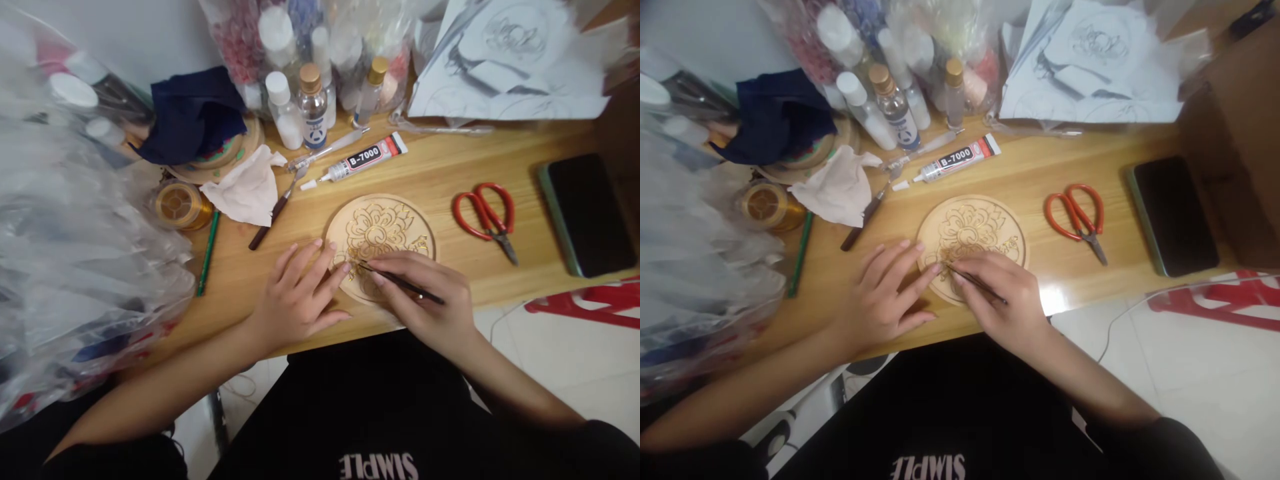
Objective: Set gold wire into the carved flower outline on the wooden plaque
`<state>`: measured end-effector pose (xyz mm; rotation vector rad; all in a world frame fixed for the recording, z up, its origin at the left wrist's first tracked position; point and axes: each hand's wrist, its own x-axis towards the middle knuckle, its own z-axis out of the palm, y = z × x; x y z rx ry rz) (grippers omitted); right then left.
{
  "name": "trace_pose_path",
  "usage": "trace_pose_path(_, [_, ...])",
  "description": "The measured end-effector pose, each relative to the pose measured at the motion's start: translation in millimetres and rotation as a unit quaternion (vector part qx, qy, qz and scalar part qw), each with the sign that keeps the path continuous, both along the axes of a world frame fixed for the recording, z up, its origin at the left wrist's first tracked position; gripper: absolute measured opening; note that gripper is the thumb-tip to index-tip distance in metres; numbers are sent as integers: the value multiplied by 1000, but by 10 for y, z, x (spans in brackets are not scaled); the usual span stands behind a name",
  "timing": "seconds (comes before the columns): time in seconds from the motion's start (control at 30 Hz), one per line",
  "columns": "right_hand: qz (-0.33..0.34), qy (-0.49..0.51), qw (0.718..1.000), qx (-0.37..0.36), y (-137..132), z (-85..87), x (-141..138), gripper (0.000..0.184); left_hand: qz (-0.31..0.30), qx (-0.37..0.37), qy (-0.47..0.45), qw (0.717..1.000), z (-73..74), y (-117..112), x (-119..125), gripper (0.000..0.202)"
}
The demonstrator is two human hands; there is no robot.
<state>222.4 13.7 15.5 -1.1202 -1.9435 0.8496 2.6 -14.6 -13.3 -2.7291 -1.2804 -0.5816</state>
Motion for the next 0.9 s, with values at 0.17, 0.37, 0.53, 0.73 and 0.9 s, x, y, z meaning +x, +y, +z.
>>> trace_pose_path(0.17, [-16,19,999,-33,7,19,9,25,-18,-11,-45,999,46,14,-28,55])
trace_pose_path(0.37, [-70,63,993,-68,21,37,34,20,70,-282,-399,870,421,90,-102,4])
trace_pose_path(0.53, [-63,74,994,-47,-32,52,35,20,182,-439,-664,577,643,-7,26,25])
trace_pose_path(0.73, [-56,95,994,-17,-175,33,56,20,252,-441,-631,587,662,-241,362,38])
trace_pose_path(0.9, [-49,133,990,-28,-325,29,135,23,215,-455,-697,511,739,-353,577,30])
